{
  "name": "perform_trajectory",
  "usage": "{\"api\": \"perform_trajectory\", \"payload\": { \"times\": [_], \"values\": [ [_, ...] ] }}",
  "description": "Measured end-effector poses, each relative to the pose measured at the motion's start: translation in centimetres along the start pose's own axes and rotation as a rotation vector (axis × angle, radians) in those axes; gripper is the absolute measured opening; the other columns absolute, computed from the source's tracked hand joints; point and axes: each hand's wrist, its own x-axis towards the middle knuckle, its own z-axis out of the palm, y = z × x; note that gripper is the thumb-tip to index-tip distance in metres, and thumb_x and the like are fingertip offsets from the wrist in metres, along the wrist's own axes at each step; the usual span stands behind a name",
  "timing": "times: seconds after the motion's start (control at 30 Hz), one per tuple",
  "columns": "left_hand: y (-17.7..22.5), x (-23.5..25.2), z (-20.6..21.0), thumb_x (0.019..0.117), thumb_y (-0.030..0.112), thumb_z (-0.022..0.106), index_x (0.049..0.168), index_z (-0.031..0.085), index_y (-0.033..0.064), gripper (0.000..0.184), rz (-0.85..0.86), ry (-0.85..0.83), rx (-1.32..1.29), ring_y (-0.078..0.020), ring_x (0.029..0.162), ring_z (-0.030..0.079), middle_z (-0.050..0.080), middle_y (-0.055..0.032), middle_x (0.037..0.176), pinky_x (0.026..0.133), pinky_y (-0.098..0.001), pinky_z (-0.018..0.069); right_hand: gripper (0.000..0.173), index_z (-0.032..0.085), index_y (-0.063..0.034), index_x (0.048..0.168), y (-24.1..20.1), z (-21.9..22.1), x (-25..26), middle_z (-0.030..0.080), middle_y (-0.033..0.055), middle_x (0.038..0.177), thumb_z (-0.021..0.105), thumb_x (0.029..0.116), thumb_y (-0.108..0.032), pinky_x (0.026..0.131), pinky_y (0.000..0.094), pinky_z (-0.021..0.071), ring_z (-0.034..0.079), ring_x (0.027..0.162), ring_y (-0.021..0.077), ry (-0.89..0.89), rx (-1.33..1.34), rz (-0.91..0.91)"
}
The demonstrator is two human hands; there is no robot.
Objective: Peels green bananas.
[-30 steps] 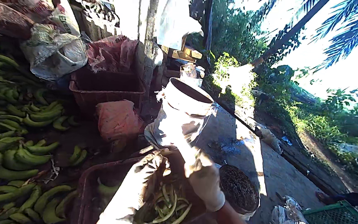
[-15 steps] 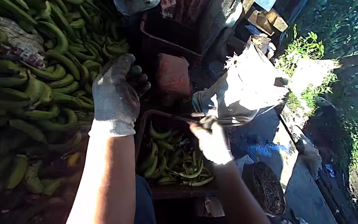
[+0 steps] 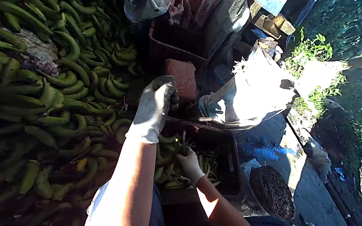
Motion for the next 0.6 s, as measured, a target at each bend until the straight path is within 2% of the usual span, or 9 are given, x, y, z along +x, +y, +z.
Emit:
{"api": "perform_trajectory", "payload": {
  "times": [0.07,0.2,0.27,0.3,0.37,0.4,0.43,0.5,0.6],
  "values": [
    [-0.3,-0.7,0.7,0.1058,0.034,0.053,0.133,0.061,0.0154,0.034,-0.007,-0.167,0.258,-0.0156,0.085,0.067,0.067,-0.0056,0.104,0.075,-0.0355,0.0588,0.049,0.062,-0.0047,0.130,0.5,-7.3,-1.3,0.072,0.0118,0.110,0.078,0.0876,-0.022,0.087,0.0460,0.0613,0.072,0.098,0.0221,0.061,0.125,-0.064],
    [-2.1,-2.6,3.5,0.1020,0.040,0.059,0.146,0.051,0.0191,0.050,0.011,-0.446,0.637,-0.0163,0.106,0.067,0.067,-0.0068,0.125,0.092,-0.0429,0.0564,0.044,0.057,0.0000,0.130,1.3,-20.3,-4.4,0.072,0.0160,0.100,0.074,0.0924,-0.015,0.068,0.0454,0.0629,0.072,0.079,0.0262,0.274,0.429,-0.085],
    [-4.8,-4.1,5.9,0.1002,0.040,0.063,0.147,0.051,0.0215,0.051,0.048,-0.537,0.675,-0.0163,0.095,0.069,0.069,-0.0059,0.121,0.081,-0.0433,0.0592,0.039,0.053,-0.0008,0.132,2.4,-23.5,-5.3,0.071,0.0174,0.095,0.066,0.0984,-0.017,0.061,0.0419,0.0606,0.070,0.073,0.0249,0.358,0.674,-0.096],
    [-6.4,-4.9,7.4,0.1005,0.040,0.062,0.150,0.047,0.0213,0.055,0.031,-0.602,0.660,-0.0173,0.095,0.069,0.068,-0.0072,0.123,0.080,-0.0437,0.0595,0.034,0.051,-0.0014,0.131,2.7,-24.2,-5.6,0.070,0.0177,0.096,0.059,0.1019,-0.017,0.063,0.0415,0.0612,0.070,0.075,0.0248,0.367,0.814,-0.113],
    [-9.0,-7.0,10.7,0.1022,0.043,0.056,0.158,0.035,0.0172,0.065,-0.064,-0.729,0.573,-0.0180,0.115,0.064,0.060,-0.0117,0.138,0.098,-0.0420,0.0539,0.024,0.052,-0.0010,0.123,2.4,-24.0,-6.2,0.069,0.0170,0.096,0.048,0.1059,-0.018,0.067,0.0403,0.0603,0.069,0.076,0.0236,0.345,1.033,-0.142],
    [-10.2,-8.3,12.1,0.1027,0.046,0.053,0.161,0.028,0.0142,0.071,-0.123,-0.770,0.477,-0.0166,0.128,0.057,0.052,-0.0125,0.149,0.107,-0.0378,0.0494,0.025,0.053,0.0014,0.123,2.3,-23.5,-6.3,0.069,0.0183,0.097,0.048,0.1057,-0.017,0.066,0.0397,0.0603,0.068,0.075,0.0235,0.335,1.081,-0.150],
    [-11.5,-9.7,13.4,0.1034,0.045,0.052,0.161,0.027,0.0116,0.071,-0.165,-0.760,0.350,-0.0152,0.131,0.056,0.050,-0.0111,0.151,0.107,-0.0353,0.0501,0.027,0.052,0.0030,0.126,2.3,-22.8,-6.7,0.069,0.0192,0.097,0.050,0.1051,-0.015,0.068,0.0397,0.0608,0.069,0.075,0.0237,0.310,1.091,-0.154],
    [-13.4,-12.0,15.5,0.1051,0.031,0.056,0.154,0.036,0.0049,0.059,-0.221,-0.601,0.061,-0.0195,0.116,0.065,0.062,-0.0115,0.134,0.096,-0.0388,0.0593,0.028,0.052,0.0021,0.126,2.5,-21.6,-7.6,0.070,0.0168,0.090,0.052,0.1051,-0.017,0.063,0.0362,0.0592,0.067,0.069,0.0202,0.212,1.060,-0.142],
    [-13.9,-12.1,16.1,0.1055,0.017,0.055,0.143,0.045,0.0006,0.042,-0.215,-0.391,-0.209,-0.0278,0.103,0.069,0.067,-0.0180,0.118,0.088,-0.0453,0.0605,0.037,0.053,-0.0027,0.131,3.6,-21.6,-7.7,0.070,0.0152,0.094,0.063,0.1016,-0.023,0.057,0.0338,0.0563,0.066,0.067,0.0197,-0.015,0.911,-0.065]
  ]
}}
